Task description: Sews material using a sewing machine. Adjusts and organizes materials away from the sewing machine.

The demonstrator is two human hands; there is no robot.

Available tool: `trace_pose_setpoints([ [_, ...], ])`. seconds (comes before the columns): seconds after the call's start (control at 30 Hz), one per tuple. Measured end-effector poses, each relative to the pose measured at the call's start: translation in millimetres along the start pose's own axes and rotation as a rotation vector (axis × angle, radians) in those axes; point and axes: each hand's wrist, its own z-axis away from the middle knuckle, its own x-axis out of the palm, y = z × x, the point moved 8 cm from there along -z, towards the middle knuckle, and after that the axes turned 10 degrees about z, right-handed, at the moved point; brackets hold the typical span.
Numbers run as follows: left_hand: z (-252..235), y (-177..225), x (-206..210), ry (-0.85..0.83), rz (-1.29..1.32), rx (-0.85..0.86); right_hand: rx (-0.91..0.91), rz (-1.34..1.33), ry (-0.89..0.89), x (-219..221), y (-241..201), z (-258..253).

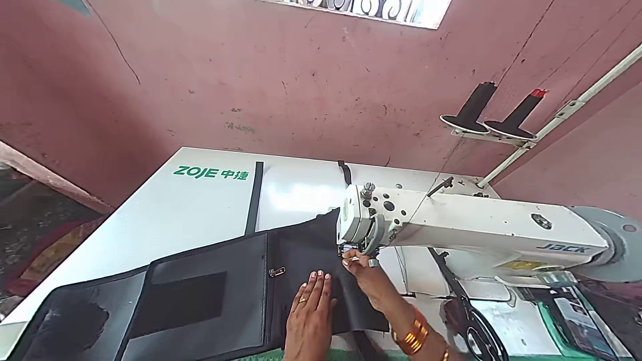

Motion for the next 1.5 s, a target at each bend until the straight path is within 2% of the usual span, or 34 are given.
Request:
trace_pose_setpoints([
  [0.07, -6, -2, -3, 0.056, -0.003, 0.005, 0.085, -0.208, -0.082, -7, 13, 4],
  [0.23, -26, -10, -13, 0.100, 0.059, -0.018, 0.149, -0.365, -0.346, -1, 25, 15],
  [0.3, -35, -15, -16, 0.107, 0.157, -0.025, 0.168, -0.434, -0.356, 1, 26, 19],
  [0.37, -38, -16, -13, 0.101, 0.186, 0.037, 0.152, -0.442, -0.253, 4, 28, 28],
  [0.43, -43, -13, -5, 0.009, 0.143, 0.105, -0.024, -0.323, -0.058, 4, 28, 40],
  [0.5, -49, -7, 8, -0.181, 0.094, 0.146, -0.326, 0.003, 0.211, 3, 21, 61],
  [0.57, -53, -3, 17, -0.283, 0.061, 0.208, -0.484, 0.264, 0.385, 6, 9, 81],
  [0.67, -50, 1, 12, -0.238, 0.086, 0.343, -0.383, 0.365, 0.278, 11, 6, 84],
  [0.8, -42, -1, 9, -0.357, 0.039, 0.505, -0.316, 0.360, 0.157, 12, 3, 82],
  [0.9, -49, -9, 10, -0.346, 0.043, 0.562, -0.330, 0.389, 0.174, 16, -2, 76],
  [1.1, -92, -31, 18, -0.402, 0.234, 0.569, -0.353, 0.417, 0.252, 13, -11, 38],
  [1.17, -104, -36, 17, -0.375, 0.283, 0.589, -0.344, 0.447, 0.278, 11, -16, 26],
  [1.23, -106, -36, 10, -0.306, 0.304, 0.606, -0.283, 0.486, 0.230, 13, -18, 20],
  [1.3, -104, -23, -3, -0.247, 0.325, 0.571, -0.219, 0.508, 0.160, 11, -18, 14],
  [1.33, -101, -12, -10, -0.262, 0.344, 0.508, -0.205, 0.498, 0.129, 10, -18, 12],
  [1.37, -95, 0, -14, -0.348, 0.367, 0.420, -0.193, 0.466, 0.091, 10, -19, 11],
  [1.43, -74, 11, -6, -0.587, 0.364, 0.237, -0.184, 0.308, 0.087, 9, -13, 9],
  [1.47, -66, 11, 0, -0.593, 0.347, 0.218, -0.146, 0.165, 0.094, 7, -8, 10],
  [1.5, -60, 11, 2, -0.513, 0.329, 0.251, -0.096, -0.017, 0.101, 5, 2, 13],
])
